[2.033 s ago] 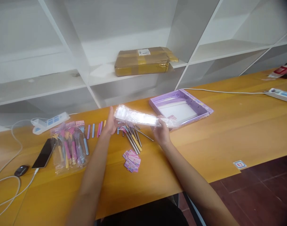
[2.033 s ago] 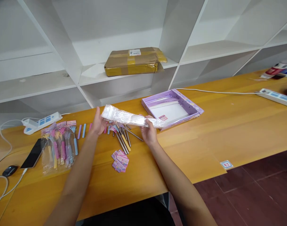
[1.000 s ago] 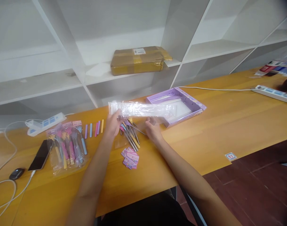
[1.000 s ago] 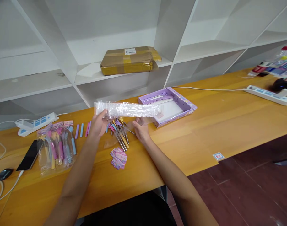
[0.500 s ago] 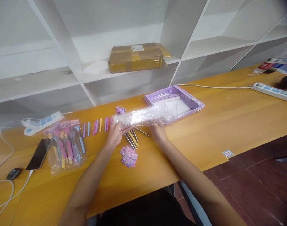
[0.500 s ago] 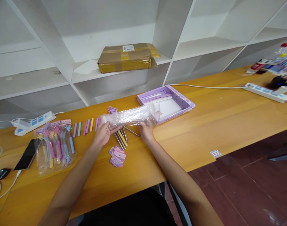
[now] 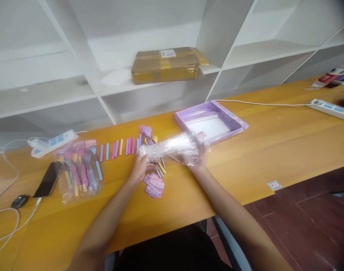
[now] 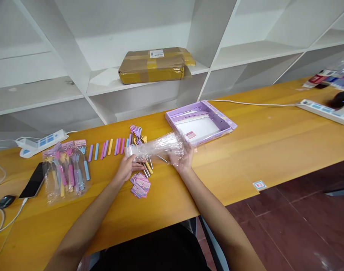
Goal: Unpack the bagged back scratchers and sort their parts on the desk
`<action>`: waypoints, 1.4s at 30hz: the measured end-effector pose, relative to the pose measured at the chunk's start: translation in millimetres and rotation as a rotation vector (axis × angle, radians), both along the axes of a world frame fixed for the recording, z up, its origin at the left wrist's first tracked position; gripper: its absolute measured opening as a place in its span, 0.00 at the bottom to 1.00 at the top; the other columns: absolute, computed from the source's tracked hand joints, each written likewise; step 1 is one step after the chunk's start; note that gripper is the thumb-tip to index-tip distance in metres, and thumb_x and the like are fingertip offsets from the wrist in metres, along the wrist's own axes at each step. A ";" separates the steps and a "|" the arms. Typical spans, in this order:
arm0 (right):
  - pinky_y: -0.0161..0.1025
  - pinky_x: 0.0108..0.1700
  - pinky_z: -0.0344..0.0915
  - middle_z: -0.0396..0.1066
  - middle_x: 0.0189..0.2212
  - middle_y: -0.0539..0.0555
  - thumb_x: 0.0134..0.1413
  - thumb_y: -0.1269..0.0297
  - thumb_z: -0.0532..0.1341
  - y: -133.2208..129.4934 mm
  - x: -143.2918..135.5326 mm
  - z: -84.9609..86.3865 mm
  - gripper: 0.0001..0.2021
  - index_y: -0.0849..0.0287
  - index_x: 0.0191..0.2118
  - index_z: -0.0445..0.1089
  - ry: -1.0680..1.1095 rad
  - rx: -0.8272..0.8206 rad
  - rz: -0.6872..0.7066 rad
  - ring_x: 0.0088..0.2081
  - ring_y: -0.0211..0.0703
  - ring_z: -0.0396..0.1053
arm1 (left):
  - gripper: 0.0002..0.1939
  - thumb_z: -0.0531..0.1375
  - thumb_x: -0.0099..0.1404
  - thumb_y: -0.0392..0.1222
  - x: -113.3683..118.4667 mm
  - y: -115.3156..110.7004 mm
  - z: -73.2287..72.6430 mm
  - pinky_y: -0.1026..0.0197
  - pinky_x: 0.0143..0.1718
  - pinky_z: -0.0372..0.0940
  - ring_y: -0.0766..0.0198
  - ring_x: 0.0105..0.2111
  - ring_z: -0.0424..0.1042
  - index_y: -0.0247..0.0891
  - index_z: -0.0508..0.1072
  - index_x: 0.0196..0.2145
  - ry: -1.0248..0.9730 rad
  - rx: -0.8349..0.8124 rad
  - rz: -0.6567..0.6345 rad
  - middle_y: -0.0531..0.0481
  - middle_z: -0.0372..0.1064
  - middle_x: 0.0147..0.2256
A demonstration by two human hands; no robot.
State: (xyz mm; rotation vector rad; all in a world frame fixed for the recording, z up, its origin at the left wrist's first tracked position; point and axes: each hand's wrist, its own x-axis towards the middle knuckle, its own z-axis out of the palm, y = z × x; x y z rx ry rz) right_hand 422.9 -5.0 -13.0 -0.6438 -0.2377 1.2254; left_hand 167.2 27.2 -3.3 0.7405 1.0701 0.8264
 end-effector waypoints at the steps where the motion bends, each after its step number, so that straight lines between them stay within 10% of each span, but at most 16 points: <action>1: 0.49 0.50 0.81 0.80 0.53 0.50 0.60 0.32 0.61 -0.9 -0.7 1.6 0.27 0.44 0.54 0.76 -0.012 0.011 -0.017 0.55 0.51 0.78 | 0.32 0.63 0.74 0.46 0.4 -0.2 -1.7 0.58 0.28 0.80 0.54 0.25 0.83 0.37 0.54 0.68 -0.017 -0.014 0.018 0.41 0.83 0.35; 11: 0.58 0.64 0.72 0.77 0.59 0.53 0.45 0.15 0.60 -9.0 -1.7 7.1 0.43 0.43 0.54 0.78 -0.105 0.206 0.094 0.67 0.60 0.68 | 0.26 0.56 0.79 0.52 -11.0 -13.0 13.0 0.60 0.26 0.77 0.55 0.24 0.82 0.34 0.54 0.64 0.039 -0.093 -0.065 0.38 0.83 0.34; 17: 0.59 0.62 0.73 0.77 0.59 0.55 0.48 0.16 0.60 -1.6 6.0 -5.9 0.43 0.45 0.55 0.78 -0.132 0.164 0.132 0.67 0.62 0.68 | 0.36 0.55 0.71 0.74 -88.5 -36.0 64.8 0.59 0.22 0.72 0.56 0.20 0.78 0.35 0.70 0.51 0.480 -0.065 -0.765 0.41 0.81 0.28; 19: 0.60 0.61 0.74 0.77 0.59 0.56 0.51 0.16 0.57 1.1 8.5 -8.6 0.44 0.47 0.57 0.78 -0.120 0.140 0.160 0.66 0.62 0.69 | 0.32 0.55 0.72 0.73 -87.7 -37.3 89.9 0.57 0.27 0.73 0.55 0.24 0.79 0.38 0.74 0.43 0.702 0.110 -0.954 0.44 0.80 0.29; 21: 0.61 0.60 0.74 0.77 0.59 0.57 0.53 0.17 0.56 2.6 9.5 -10.0 0.44 0.48 0.59 0.78 -0.100 0.126 0.174 0.65 0.62 0.70 | 0.26 0.56 0.74 0.68 -60.7 -32.4 104.4 0.52 0.40 0.76 0.52 0.36 0.82 0.41 0.75 0.45 0.873 0.507 -0.848 0.44 0.82 0.38; 24: 0.62 0.59 0.74 0.79 0.56 0.57 0.56 0.19 0.54 2.8 8.7 -9.2 0.43 0.49 0.58 0.78 -0.077 0.105 0.188 0.63 0.62 0.72 | 0.37 0.69 0.65 0.61 6.4 -11.8 93.8 0.37 0.66 0.63 0.38 0.64 0.70 0.40 0.67 0.64 1.025 1.028 -0.655 0.33 0.71 0.63; 26: 0.62 0.60 0.74 0.80 0.55 0.57 0.58 0.21 0.56 2.7 7.8 -7.2 0.40 0.49 0.57 0.78 -0.051 0.110 0.187 0.63 0.61 0.72 | 0.65 0.79 0.48 0.61 47.1 6.9 71.6 0.31 0.72 0.51 0.26 0.74 0.50 0.33 0.54 0.73 1.112 1.134 -0.660 0.23 0.53 0.73; 28: 0.60 0.60 0.74 0.80 0.55 0.56 0.60 0.24 0.58 3.3 7.0 -5.1 0.36 0.48 0.57 0.78 -0.018 0.139 0.159 0.64 0.60 0.72 | 0.72 0.80 0.47 0.59 73.7 23.8 49.1 0.31 0.73 0.51 0.25 0.75 0.48 0.30 0.46 0.76 1.154 1.151 -0.683 0.20 0.49 0.74; 33: 0.53 0.62 0.74 0.81 0.55 0.51 0.66 0.34 0.60 9.1 4.4 -3.3 0.26 0.47 0.55 0.77 0.027 0.178 0.099 0.62 0.54 0.74 | 0.61 0.75 0.58 0.53 90.2 42.6 23.8 0.39 0.68 0.62 0.33 0.69 0.64 0.29 0.46 0.75 1.136 1.129 -0.600 0.22 0.61 0.68; 42: 0.50 0.60 0.73 0.81 0.55 0.52 0.65 0.27 0.55 16.3 10.4 -1.7 0.32 0.47 0.56 0.77 -0.100 0.185 0.079 0.63 0.53 0.73 | 0.30 0.67 0.70 0.50 87.3 38.9 39.8 0.47 0.63 0.66 0.47 0.61 0.70 0.40 0.65 0.64 0.954 1.078 -0.669 0.39 0.69 0.59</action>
